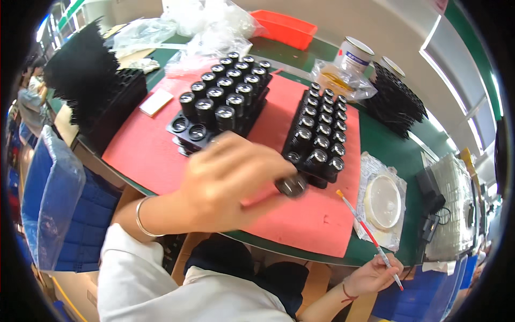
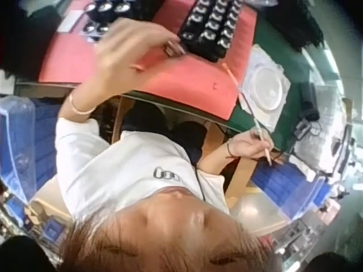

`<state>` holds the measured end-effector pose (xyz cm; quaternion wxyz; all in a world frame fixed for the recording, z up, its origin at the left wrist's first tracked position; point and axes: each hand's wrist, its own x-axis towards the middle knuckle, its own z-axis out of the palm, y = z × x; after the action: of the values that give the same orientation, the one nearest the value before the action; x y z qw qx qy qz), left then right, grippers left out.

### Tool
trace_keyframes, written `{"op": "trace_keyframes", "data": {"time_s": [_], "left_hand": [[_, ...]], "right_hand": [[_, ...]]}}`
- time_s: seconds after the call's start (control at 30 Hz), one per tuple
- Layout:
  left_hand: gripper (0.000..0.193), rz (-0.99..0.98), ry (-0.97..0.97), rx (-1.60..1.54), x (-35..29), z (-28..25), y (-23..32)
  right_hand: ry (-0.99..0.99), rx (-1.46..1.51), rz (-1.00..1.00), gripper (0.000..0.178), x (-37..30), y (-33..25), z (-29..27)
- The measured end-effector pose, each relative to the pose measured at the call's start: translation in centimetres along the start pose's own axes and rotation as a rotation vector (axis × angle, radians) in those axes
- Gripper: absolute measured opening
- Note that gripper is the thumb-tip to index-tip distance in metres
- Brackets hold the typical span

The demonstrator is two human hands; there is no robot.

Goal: Applying adhesive to small cylindrical components and organizing them into grid-style trays on an assembly line.

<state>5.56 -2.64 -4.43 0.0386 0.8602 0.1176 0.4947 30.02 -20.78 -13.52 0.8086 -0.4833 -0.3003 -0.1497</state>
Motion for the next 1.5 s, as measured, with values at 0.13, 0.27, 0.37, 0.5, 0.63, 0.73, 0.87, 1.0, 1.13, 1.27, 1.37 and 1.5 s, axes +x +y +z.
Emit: {"op": "trace_keyframes", "data": {"time_s": [0.13, 0.27, 0.37, 0.5, 0.63, 0.73, 0.87, 1.0, 1.13, 1.27, 1.37, 1.5], "left_hand": [[0.029, -0.408, 0.233, 0.363, -2.2, -2.0, -0.9], [0.026, -0.505, 0.199, 0.481, -3.3, -2.1, -1.5], [0.024, -0.531, 0.199, 0.516, -3.2, -2.1, -1.2], [0.023, -0.548, 0.221, 0.502, -2.9, -2.0, -1.2], [0.023, -0.567, 0.217, 0.505, -2.9, -1.5, -1.1], [0.022, -0.583, 0.205, 0.532, -2.7, -1.5, -0.7], [0.022, -0.604, 0.218, 0.520, -2.6, -1.6, -0.4], [0.022, -0.587, 0.202, 0.511, -2.6, -1.6, -0.6], [0.023, -0.609, 0.194, 0.519, -2.8, -1.3, -0.5], [0.024, -0.632, 0.196, 0.501, -2.7, -1.3, -0.1], [0.024, -0.610, 0.175, 0.573, -2.8, -1.5, 0.0], [0.034, -0.589, 0.174, 0.718, -2.1, -1.1, 1.1]], "right_hand": [[-0.002, -0.028, 0.010, 0.027, -0.1, 0.1, -0.4], [0.025, 0.005, 0.022, 0.027, -0.2, -0.1, 0.0], [-0.049, -0.033, -0.039, 0.029, -0.3, 0.3, -0.7], [-0.057, -0.046, -0.035, 0.030, -0.3, 0.0, -0.5], [-0.031, -0.034, -0.008, 0.030, -0.5, 0.0, -0.5], [-0.072, -0.001, 0.004, 0.028, -0.5, 0.1, -0.7], [-0.037, 0.007, 0.009, 0.027, -0.5, 0.0, -0.6], [-0.065, 0.008, 0.002, 0.027, -0.3, 0.0, -0.7], [-0.051, 0.030, 0.007, 0.028, -0.4, 0.0, -0.8], [-0.066, 0.039, 0.017, 0.029, -0.5, 0.1, -0.9], [-0.077, 0.047, 0.027, 0.030, -0.6, 0.0, -0.8], [-0.062, 0.022, 0.016, 0.030, -0.6, 0.0, -0.9]]}}
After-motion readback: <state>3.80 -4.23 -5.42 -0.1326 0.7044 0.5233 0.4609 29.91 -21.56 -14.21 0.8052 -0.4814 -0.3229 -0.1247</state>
